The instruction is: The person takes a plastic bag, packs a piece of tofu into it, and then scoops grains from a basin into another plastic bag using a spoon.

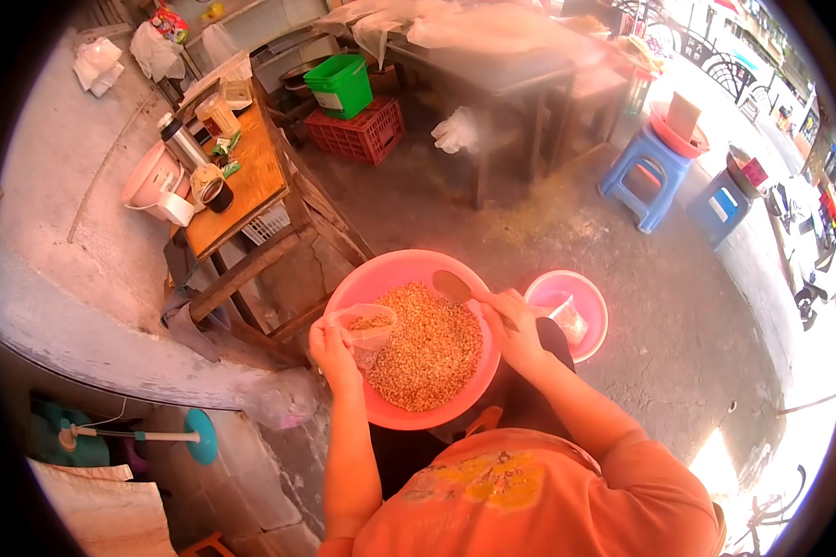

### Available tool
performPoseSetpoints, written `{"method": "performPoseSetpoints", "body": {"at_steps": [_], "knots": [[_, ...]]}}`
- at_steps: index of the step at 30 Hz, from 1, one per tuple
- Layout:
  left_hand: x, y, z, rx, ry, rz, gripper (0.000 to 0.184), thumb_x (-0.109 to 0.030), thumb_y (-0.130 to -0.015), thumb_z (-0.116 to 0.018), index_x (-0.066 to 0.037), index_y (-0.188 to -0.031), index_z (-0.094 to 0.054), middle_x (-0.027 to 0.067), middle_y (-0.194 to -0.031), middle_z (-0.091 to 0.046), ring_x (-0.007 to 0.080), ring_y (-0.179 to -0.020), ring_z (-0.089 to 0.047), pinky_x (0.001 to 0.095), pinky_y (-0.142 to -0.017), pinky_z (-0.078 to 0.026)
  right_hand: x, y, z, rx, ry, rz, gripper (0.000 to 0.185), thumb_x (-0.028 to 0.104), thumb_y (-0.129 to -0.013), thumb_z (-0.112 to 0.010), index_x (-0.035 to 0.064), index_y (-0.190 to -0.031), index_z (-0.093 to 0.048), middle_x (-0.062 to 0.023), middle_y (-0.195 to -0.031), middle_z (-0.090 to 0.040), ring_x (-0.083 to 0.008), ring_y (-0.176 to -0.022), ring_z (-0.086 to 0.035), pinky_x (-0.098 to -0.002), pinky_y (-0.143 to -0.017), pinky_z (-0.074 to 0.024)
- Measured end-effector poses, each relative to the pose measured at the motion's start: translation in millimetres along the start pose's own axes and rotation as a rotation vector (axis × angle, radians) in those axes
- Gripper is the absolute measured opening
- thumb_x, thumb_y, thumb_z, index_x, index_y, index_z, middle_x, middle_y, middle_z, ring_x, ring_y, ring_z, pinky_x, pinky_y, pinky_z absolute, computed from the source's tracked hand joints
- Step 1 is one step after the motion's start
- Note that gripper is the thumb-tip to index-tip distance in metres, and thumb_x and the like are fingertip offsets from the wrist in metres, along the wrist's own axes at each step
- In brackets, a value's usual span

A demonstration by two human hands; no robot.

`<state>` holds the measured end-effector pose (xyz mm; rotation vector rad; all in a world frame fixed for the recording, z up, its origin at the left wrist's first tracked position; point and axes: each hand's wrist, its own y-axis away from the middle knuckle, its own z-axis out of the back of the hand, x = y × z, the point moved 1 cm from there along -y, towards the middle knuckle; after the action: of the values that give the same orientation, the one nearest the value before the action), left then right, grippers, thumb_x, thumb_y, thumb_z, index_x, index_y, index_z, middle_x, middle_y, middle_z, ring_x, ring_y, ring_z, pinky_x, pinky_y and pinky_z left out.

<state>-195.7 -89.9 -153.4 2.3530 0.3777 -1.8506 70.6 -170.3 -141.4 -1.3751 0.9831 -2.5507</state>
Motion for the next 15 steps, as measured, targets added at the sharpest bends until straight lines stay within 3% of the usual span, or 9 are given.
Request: {"method": "performPoseSetpoints", "body": {"at_steps": [3, 8, 15], "knots": [[-2, -3, 3, -0.028, 0.026, -0.011, 0.013, -0.013, -0.095, -0.05, -0.003, -0.091, -0.057, -0.002, -0.061, -0.044, 0.0051, -0.049, -0.036, 0.0196, -0.044, -0.028, -7, -17, -28, 0.037, 0.068, 0.177, 0.023, 0.006, -0.08, -0.065, 0.0062, -0.103, -0.065, -0.0093, -0.078, -0.061, -0.0296, -0.073, -0.055, -0.039, -0.066, -0.0457], [1, -6, 13, -0.086, 0.083, -0.028, 0.013, -0.013, -0.096, -0.048, -0.003, -0.093, -0.055, -0.0017, -0.061, -0.047, 0.0041, -0.048, -0.037, 0.0185, -0.044, -0.03, -27, -22, -77, 0.355, 0.051, 0.278, 0.022, 0.012, -0.081, -0.064, 0.0079, -0.102, -0.063, -0.0077, -0.081, -0.06, -0.0282, -0.079, -0.056, -0.0397, -0.07, -0.0458], [-2, -4, 18, -0.072, 0.041, -0.003, 0.012, -0.014, -0.096, -0.05, -0.003, -0.093, -0.054, -0.002, -0.06, -0.046, 0.0043, -0.049, -0.038, 0.0191, -0.045, -0.03, 5, -13, -37, 0.659, -0.024, 0.44, 0.024, 0.015, -0.081, -0.065, 0.01, -0.104, -0.064, -0.0056, -0.081, -0.06, -0.0264, -0.08, -0.055, -0.0388, -0.071, -0.0452]]}}
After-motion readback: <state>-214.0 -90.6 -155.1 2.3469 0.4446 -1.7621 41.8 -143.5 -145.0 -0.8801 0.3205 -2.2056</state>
